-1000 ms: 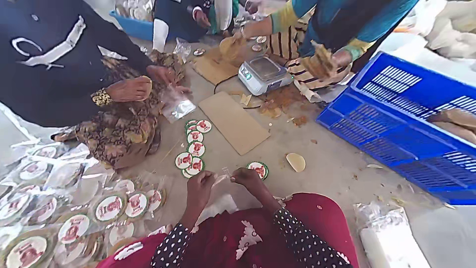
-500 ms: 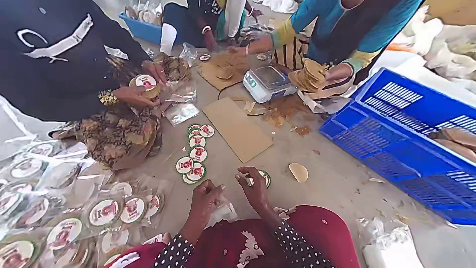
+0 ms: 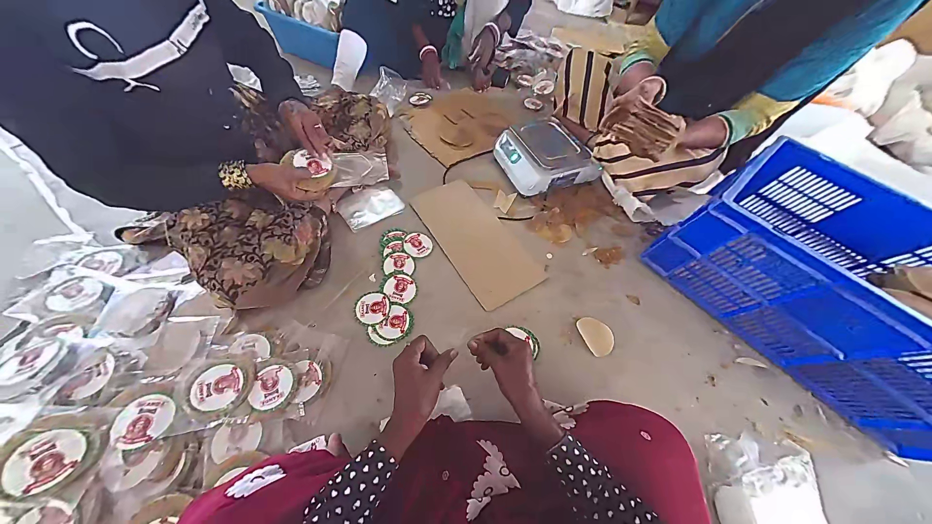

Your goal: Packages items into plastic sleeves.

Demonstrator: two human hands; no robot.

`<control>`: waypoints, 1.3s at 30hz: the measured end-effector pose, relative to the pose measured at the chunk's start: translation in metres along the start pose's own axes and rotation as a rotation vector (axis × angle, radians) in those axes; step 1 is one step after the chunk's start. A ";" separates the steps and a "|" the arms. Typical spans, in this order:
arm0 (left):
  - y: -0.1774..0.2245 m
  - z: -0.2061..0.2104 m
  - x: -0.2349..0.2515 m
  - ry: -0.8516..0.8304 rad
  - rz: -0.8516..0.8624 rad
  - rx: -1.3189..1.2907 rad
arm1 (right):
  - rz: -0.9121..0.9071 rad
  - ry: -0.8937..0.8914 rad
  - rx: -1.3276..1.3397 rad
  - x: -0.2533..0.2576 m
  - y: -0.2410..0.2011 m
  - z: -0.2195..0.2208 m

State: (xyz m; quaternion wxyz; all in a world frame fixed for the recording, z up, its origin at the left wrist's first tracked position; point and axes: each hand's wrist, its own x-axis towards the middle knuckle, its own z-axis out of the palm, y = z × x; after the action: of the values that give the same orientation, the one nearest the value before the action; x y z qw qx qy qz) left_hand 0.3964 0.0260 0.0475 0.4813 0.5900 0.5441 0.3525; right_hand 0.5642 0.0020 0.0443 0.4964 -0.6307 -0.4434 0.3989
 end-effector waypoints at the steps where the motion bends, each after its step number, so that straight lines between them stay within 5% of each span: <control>1: -0.001 -0.002 0.002 -0.006 0.060 0.082 | 0.012 0.015 0.009 0.000 -0.001 -0.002; 4: 0.000 -0.001 0.001 -0.113 0.192 0.241 | 0.009 0.059 -0.004 0.000 -0.007 -0.002; 8: -0.002 0.007 -0.003 0.102 0.338 0.228 | -0.079 0.107 -0.208 -0.002 -0.009 -0.003; 12: 0.000 0.006 -0.003 0.176 0.439 0.314 | -0.303 0.167 -0.378 -0.018 -0.020 0.005; 16: 0.009 0.003 -0.009 0.129 0.442 0.364 | -0.541 0.129 -0.247 -0.046 -0.036 0.030; 23: 0.012 0.007 -0.009 0.289 0.531 0.422 | 0.040 -0.099 0.109 -0.060 -0.059 0.033; 29: 0.007 0.013 -0.012 0.328 0.648 0.479 | 0.006 -0.037 0.132 -0.062 -0.085 0.027; 34: 0.022 0.008 -0.018 0.117 0.278 0.250 | 0.300 0.056 0.580 -0.058 -0.102 0.024; 39: 0.020 0.004 -0.018 0.091 0.174 0.077 | 0.287 0.015 0.390 -0.065 -0.103 0.028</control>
State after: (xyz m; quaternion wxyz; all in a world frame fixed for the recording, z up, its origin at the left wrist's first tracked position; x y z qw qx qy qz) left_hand 0.4038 0.0085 0.0677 0.4004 0.6364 0.5255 0.3981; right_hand 0.5020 -0.0408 0.1444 0.5503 -0.5825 -0.2599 0.5388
